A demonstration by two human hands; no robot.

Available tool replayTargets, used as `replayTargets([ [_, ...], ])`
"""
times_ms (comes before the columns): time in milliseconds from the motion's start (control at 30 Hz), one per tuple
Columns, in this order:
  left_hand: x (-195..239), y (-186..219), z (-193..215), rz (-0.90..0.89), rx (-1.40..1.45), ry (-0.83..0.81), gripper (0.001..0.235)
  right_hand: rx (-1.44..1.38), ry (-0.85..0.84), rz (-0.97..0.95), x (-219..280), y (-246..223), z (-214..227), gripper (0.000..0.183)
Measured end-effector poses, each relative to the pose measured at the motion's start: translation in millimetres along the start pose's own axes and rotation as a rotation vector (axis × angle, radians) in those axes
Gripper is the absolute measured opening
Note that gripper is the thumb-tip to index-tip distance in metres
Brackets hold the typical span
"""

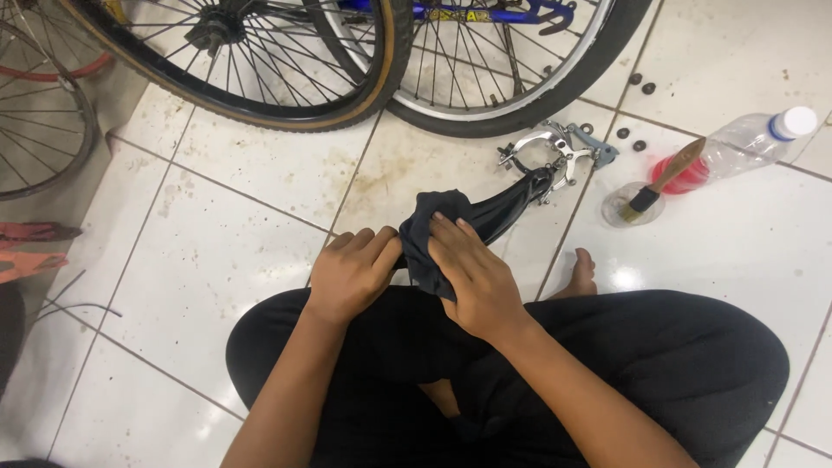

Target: Clean bicycle components using a brush and a cloth

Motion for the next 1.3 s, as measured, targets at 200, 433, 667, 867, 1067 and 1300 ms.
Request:
replayTargets([
  [200, -9.7, 1.4, 7.4, -0.076, -0.075, 0.004, 0.011, 0.065, -0.013, -0.019, 6.8, 13.4, -1.6, 0.033],
  [433, -9.4, 0.5, 12.8, -0.004, -0.045, -0.002, 0.005, 0.017, 0.104, -0.088, 25.4, 55.7, -3.3, 0.041],
  [667, -5.1, -6.8, 16.1, 0.072, 0.005, -0.006, 0.016, 0.042, 0.189, -0.29, 36.9, 91.2, 5.6, 0.035],
  [867, -6.1, -5.4, 15.1, 0.148, 0.05, 0.085, 0.016, -0.057, 0.152, -0.113, 11.6, 16.0, -0.7, 0.034],
  [1067, -8.6, -1.0, 15.2, 0.155, 0.083, 0.113, 0.021, -0.058, 0.148, 0.005, 27.0, 64.7, -3.7, 0.043],
  [1300, -12.0, -3.2, 15.9, 0.172, 0.077, 0.136, 0.016, 0.017, 0.277, -0.144, 30.6, 75.2, 3.1, 0.04],
])
Point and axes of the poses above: each hand's wrist, its own x-axis away from the middle knuckle, its own z-axis out of the back of the hand, y = z × x, the point moved 3 cm from there along -x, towards the middle knuckle, and after that the axes turned 4 degrees about z, right-handed, at the moved point
